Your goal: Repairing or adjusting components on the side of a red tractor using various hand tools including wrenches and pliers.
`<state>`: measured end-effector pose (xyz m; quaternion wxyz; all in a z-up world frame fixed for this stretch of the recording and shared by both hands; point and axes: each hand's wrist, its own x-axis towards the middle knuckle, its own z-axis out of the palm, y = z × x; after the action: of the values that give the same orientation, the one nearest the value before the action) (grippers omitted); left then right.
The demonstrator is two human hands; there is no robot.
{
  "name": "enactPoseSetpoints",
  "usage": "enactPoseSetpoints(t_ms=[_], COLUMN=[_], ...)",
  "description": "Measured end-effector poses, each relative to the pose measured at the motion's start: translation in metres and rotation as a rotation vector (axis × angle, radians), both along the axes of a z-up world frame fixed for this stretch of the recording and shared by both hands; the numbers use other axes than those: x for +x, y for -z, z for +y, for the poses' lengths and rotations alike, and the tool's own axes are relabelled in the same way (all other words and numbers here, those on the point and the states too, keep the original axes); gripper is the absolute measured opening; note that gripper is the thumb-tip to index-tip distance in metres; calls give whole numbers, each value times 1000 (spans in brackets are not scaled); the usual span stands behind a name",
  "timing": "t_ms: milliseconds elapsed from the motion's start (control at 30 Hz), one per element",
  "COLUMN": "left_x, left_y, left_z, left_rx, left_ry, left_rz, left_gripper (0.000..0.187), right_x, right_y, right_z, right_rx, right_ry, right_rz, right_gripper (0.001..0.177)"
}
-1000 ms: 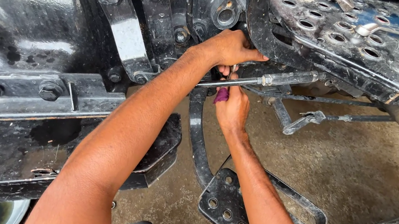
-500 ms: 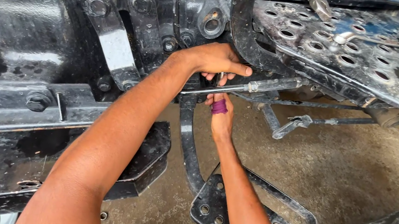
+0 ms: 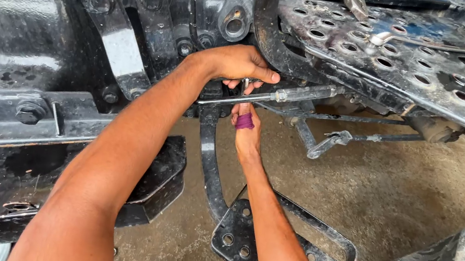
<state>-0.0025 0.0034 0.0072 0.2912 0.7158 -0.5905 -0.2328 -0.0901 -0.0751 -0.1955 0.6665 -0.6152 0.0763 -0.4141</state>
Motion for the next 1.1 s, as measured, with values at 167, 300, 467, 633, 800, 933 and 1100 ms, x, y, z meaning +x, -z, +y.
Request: enactPoseSetpoints(t_ms=[167,300,467,633,800,933,1100], left_x=[-2,3,-4,9,-7,-10,-24], left_y=[-1,3,7,-5,-3,3,22], left_z=[0,-4,-1,-5,-1,-11,-24], left_rx=[10,3,11,23,19,-121,-278], left_ry=[-8,21,4,29,-104,-162,-220], left_rz=[-16,11,36,54,-36,-386,-612], left_gripper=[58,56,55,54,59,57,46], right_x=[-3,-6,-13,-24,-45,-68,-110], right_y=[1,-1,10,-25,-47,-11,-14], right_z=[0,1,-3,16,24,-1,-15], right_rx=[-32,-33,-79,-252,-626,-770,-695], right_ry=[-13,1,31,202,454,558,666], right_rz=[-1,29,70,249,487,524,398], right_gripper=[47,48,48,39,25,13,13])
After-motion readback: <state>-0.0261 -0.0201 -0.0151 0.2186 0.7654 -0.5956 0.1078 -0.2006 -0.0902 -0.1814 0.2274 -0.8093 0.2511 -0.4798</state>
